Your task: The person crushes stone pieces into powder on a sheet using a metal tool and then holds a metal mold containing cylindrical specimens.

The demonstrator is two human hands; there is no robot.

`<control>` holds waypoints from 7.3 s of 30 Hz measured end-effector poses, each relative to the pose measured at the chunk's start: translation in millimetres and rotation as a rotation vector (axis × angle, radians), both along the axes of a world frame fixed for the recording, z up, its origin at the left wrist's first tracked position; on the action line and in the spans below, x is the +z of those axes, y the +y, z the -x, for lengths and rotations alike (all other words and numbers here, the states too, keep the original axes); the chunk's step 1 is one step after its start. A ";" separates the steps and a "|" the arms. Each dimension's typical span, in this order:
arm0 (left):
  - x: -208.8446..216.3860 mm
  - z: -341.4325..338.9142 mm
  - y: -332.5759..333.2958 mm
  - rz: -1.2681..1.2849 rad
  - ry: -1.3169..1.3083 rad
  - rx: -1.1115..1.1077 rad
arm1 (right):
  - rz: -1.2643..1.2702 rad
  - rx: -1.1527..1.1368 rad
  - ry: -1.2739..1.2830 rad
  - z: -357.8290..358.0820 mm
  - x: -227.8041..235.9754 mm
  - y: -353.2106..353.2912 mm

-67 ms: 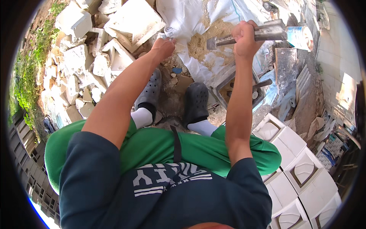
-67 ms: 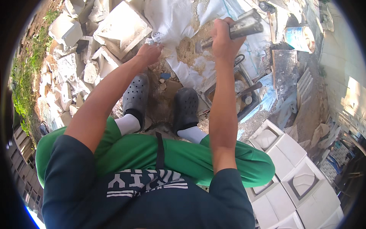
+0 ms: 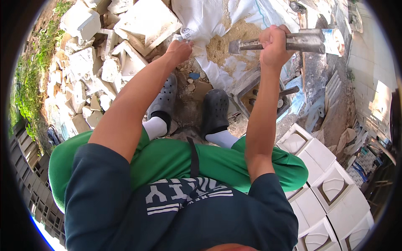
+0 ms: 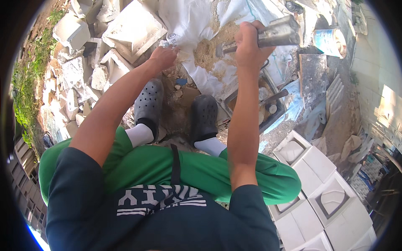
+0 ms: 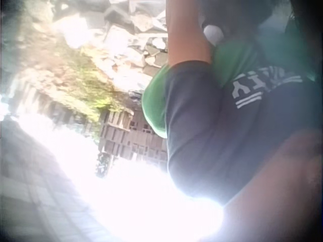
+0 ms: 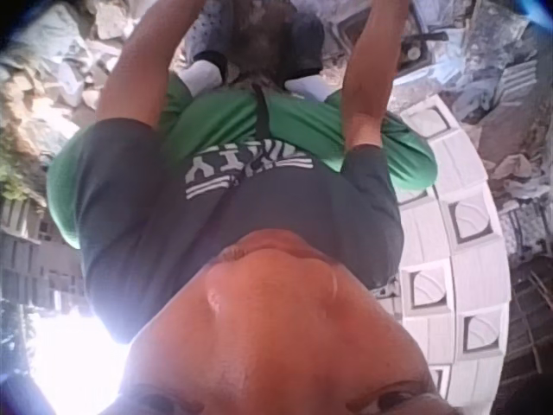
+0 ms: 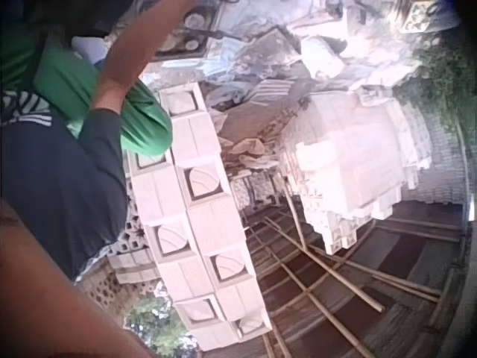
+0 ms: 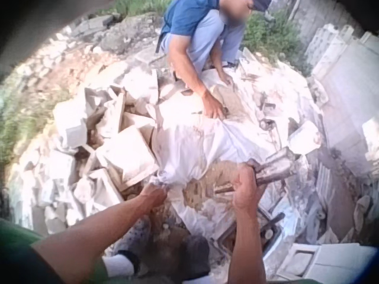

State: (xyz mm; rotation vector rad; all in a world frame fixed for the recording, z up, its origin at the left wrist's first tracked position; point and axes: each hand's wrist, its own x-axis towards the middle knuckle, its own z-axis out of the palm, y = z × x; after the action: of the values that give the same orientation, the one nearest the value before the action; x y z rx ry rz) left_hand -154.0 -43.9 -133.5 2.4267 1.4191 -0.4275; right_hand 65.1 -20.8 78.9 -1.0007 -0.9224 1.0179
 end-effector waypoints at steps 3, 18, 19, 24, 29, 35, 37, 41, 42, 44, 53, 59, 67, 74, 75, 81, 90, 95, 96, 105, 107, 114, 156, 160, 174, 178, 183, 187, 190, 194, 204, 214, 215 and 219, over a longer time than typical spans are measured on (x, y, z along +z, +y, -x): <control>12.5 -8.0 5.6 0.017 -0.032 0.023 | -0.029 0.004 0.113 -8.0 -4.1 -22.4; 35.3 -1.2 -24.6 -0.039 -0.159 0.210 | 0.002 -0.395 0.195 -49.7 -13.1 -60.6; 40.7 1.1 -29.9 0.018 -0.103 0.232 | 0.056 -0.495 0.231 -53.6 -10.0 -64.0; 59.9 -5.4 -32.2 0.006 0.102 0.336 | -0.039 -0.506 0.125 -80.2 -35.8 -80.4; 0.1 -32.9 -32.4 -0.096 -0.227 0.375 | 0.081 -0.475 -0.002 -75.4 -80.3 -95.4; -76.7 -64.3 -34.0 0.353 -0.834 1.454 | 0.142 -0.328 -0.085 -55.4 -83.8 -79.0; -51.3 -108.9 -41.4 0.179 -0.966 1.832 | 0.190 -0.374 -0.052 -72.3 -89.0 -84.7; -19.0 -115.4 -36.2 0.497 -1.278 1.801 | 0.109 -0.430 -0.086 -80.4 -93.0 -84.9; -24.3 -107.9 -31.7 0.499 -1.255 1.752 | 0.123 -0.406 -0.055 -78.0 -90.6 -85.2; -31.6 -102.8 -28.6 0.500 -1.232 1.702 | 0.136 -0.383 -0.024 -73.4 -83.7 -87.1; -23.3 -121.5 -31.5 1.037 -1.864 1.623 | 0.105 -0.411 0.029 -75.3 -70.6 -85.8; -19.0 -114.1 -36.6 1.183 -1.968 1.507 | 0.162 -0.395 0.010 -72.4 -70.5 -88.4; 12.6 -119.5 -40.6 1.210 -2.100 1.592 | 0.101 -0.369 -0.053 -76.3 -82.6 -85.3; 2.1 -117.9 -42.0 1.279 -2.165 1.527 | 0.109 -0.375 -0.020 -72.6 -72.8 -84.8; 1.7 -117.8 -41.5 1.313 -2.170 1.473 | 0.108 -0.375 -0.007 -73.7 -73.0 -84.8; -6.7 -115.1 -42.1 1.368 -2.174 1.489 | 0.087 -0.349 0.015 -76.4 -69.3 -84.7; -23.2 -104.9 -36.6 0.938 -1.766 1.656 | 0.227 -0.784 -0.020 -48.3 -61.7 -81.4; -38.4 -112.8 -55.5 1.033 -1.713 1.435 | 0.452 -0.935 -0.007 -29.5 -55.3 -74.1; -37.6 -117.1 -57.1 1.043 -1.694 1.499 | 0.442 -0.841 -0.029 -37.0 -57.1 -73.3; -18.4 -150.4 -67.3 0.739 -1.632 1.477 | 0.310 -0.954 -0.069 -48.8 -53.3 -16.0; -18.3 -148.2 -67.1 0.695 -1.642 1.404 | 0.291 -0.986 -0.016 -52.3 -47.7 -2.5; -4.4 -122.2 -50.1 1.189 -1.833 1.309 | 0.250 -1.092 0.175 -73.0 -31.0 -1.1; -19.1 -162.0 -3.2 1.252 -2.272 1.491 | 0.121 -0.831 0.156 -52.6 -54.5 -72.1; -19.9 -160.4 -2.7 1.273 -2.392 1.347 | 0.099 -0.817 0.156 -47.2 -55.4 -71.7; 1.9 -114.9 -15.8 0.748 -2.453 1.436 | 0.251 -0.932 0.186 -41.9 -47.0 -58.4; 18.7 -100.3 -27.0 0.053 -1.116 1.295 | 0.389 -1.096 0.185 -40.7 -41.8 -58.5; 2.9 -68.6 -26.7 -0.162 -0.651 1.119 | 0.243 -0.949 0.136 -51.4 -45.6 -21.3; 13.2 -65.3 -32.0 -0.052 -0.673 1.169 | 0.234 -1.001 0.171 -60.6 -33.0 8.0; 11.2 -54.7 -27.6 -0.057 -0.647 1.176 | 0.243 -1.038 0.215 -47.9 -13.7 1.4; 45.5 -78.7 -24.3 -0.332 -0.668 1.291 | 0.106 -0.981 0.241 -61.4 -12.0 -21.2; -41.2 -216.2 -8.3 -0.143 -0.530 0.570 | -0.103 -0.636 0.079 -40.2 14.0 -65.8; -49.3 -268.1 40.5 -0.266 -0.565 0.694 | -0.074 -0.595 -0.153 -57.4 16.0 -82.3; -52.6 -267.5 49.1 -0.269 -0.541 0.663 | -0.070 -0.589 -0.176 -57.3 12.8 -82.0; -53.7 -265.2 68.2 -0.215 -0.446 0.536 | -0.067 -0.598 -0.199 -57.5 7.1 -80.0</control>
State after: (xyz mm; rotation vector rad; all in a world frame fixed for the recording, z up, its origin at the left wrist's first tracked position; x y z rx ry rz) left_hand 111.2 24.3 -187.2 1.9806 1.8638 0.3804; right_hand 122.6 -100.9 86.0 -1.2361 -0.7399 0.3880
